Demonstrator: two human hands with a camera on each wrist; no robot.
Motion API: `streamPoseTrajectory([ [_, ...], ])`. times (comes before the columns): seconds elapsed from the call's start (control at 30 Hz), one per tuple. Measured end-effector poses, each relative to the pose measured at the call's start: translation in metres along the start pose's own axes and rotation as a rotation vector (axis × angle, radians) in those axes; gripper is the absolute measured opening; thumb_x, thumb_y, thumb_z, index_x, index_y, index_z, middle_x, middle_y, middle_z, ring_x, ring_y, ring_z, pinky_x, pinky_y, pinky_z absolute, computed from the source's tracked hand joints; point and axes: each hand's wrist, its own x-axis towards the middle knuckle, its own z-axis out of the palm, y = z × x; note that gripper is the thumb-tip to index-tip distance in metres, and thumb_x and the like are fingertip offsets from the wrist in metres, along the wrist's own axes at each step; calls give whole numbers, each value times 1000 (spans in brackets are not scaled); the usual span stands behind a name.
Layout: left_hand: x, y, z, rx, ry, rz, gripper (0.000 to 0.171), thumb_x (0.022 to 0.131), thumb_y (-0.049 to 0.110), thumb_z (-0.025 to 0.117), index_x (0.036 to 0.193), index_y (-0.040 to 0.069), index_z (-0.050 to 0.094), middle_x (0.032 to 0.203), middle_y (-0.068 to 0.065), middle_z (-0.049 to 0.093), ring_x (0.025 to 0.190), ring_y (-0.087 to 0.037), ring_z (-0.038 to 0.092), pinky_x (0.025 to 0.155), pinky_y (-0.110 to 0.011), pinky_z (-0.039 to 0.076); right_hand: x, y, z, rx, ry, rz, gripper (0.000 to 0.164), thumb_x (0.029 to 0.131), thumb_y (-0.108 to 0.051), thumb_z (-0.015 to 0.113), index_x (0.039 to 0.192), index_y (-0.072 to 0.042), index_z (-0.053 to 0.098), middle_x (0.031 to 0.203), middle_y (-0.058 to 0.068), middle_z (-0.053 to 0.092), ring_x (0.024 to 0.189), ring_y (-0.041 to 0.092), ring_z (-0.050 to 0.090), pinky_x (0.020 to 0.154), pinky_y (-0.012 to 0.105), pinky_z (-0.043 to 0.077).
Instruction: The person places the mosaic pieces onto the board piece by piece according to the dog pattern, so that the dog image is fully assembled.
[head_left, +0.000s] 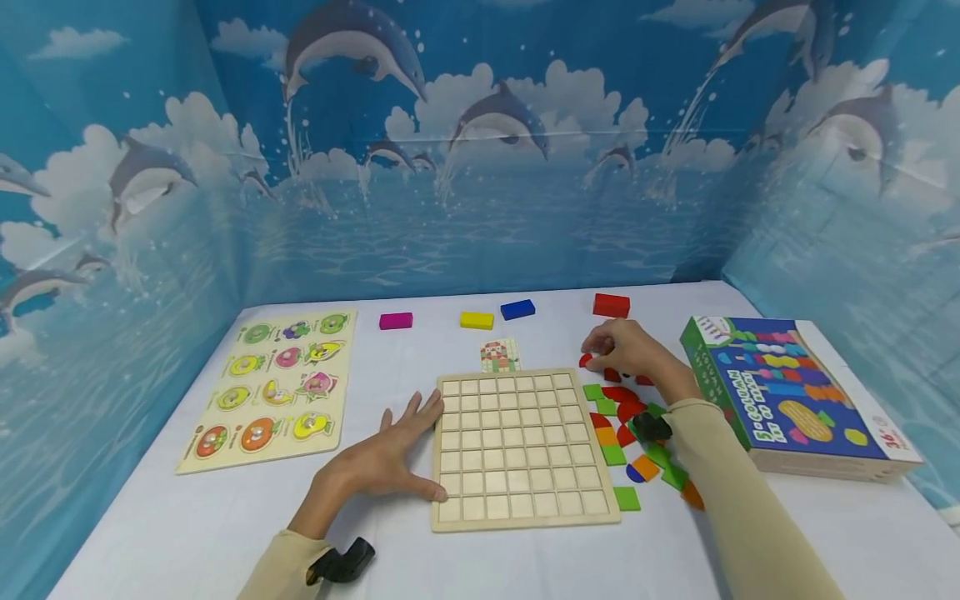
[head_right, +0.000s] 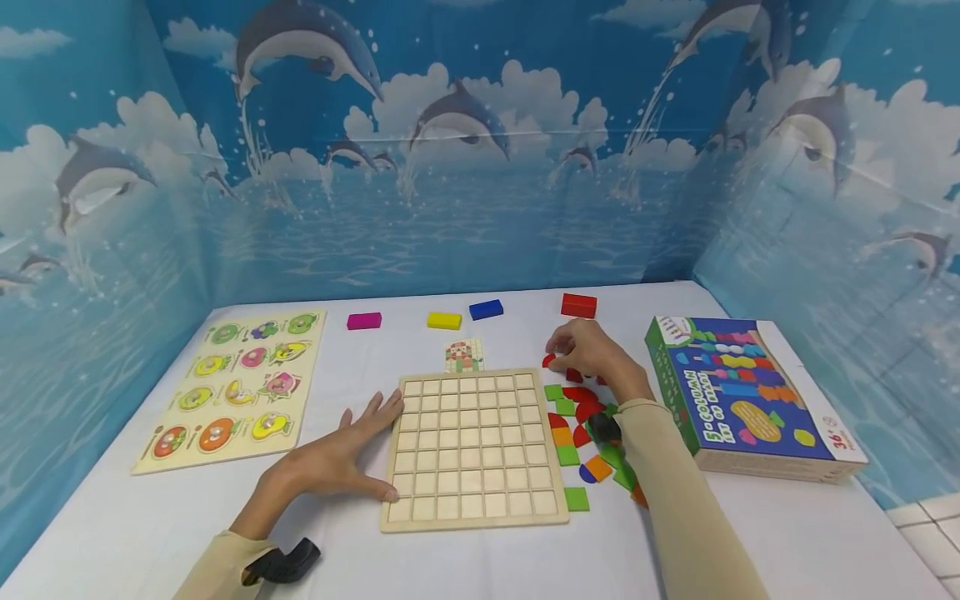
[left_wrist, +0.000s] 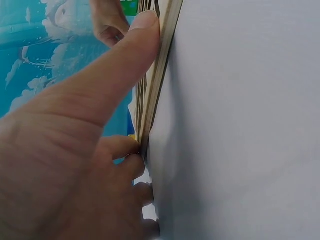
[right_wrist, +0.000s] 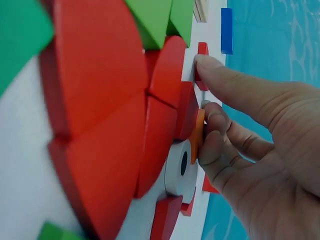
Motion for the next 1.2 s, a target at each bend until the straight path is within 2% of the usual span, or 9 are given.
streamPoseTrajectory([
  [0.17, -1, -1, -1, -9, -8, 1, 131, 76, 43, 99, 173, 10, 18, 182, -2, 3, 168, -28, -10, 133, -58, -12, 3, -4, 1, 2, 2, 31, 17, 95, -7, 82, 110, 0, 78, 100, 14, 71, 94, 29, 60, 77, 33, 60],
  [0.4, 0, -2, -1, -17, -18, 5, 130, 76, 40, 100, 174, 11, 18, 182, 0, 3, 168, -26, -10, 133, -58, -13, 1, -6, 2, 14, -4, 107, 17, 95, -9, 83, 104, 0, 72, 88, 11, 64, 78, 25, 57, 65, 31, 55],
  [0.57, 0, -2, -1, -24, -15, 6, 131, 76, 40, 100, 173, 11, 18, 182, 0, 3, 168, -25, -9, 132, -58, -13, 0, -9, 4, 7, 41, 106, 17, 93, -9, 85, 100, -1, 73, 86, 11, 66, 76, 24, 58, 63, 31, 55],
  [0.73, 0, -2, -2, -18, -7, -4, 131, 76, 39, 100, 173, 11, 18, 182, -1, 3, 168, -26, -9, 133, -58, -12, 0, -19, 8, 71, 112, 5, 7, 96, -9, 83, 99, -2, 83, 89, 9, 78, 75, 24, 63, 65, 30, 58],
  [0.8, -1, -1, -2, -17, -5, -9, 131, 76, 39, 100, 173, 11, 18, 182, -2, 3, 168, -26, -9, 133, -58, -12, 0, -27, 11, 122, 106, -55, 8, 97, -6, 80, 102, -1, 84, 91, 10, 80, 76, 24, 67, 68, 32, 61],
  [1.03, -2, -2, -3, -10, -8, -22, 131, 75, 39, 101, 174, 12, 19, 182, 2, 3, 168, -24, -9, 133, -57, -12, 13, -72, 35, 343, -67, -204, 12, 99, 2, 75, 108, 7, 82, 99, 19, 81, 83, 40, 76, 80, 45, 68],
  [1.2, -1, -1, -2, -3, -5, -29, 130, 75, 41, 101, 174, 14, 21, 182, 4, 5, 168, -23, -8, 134, -57, -10, 27, -99, 58, 380, -115, -245, 12, 98, 3, 75, 106, 6, 83, 98, 18, 82, 82, 42, 77, 78, 44, 68],
])
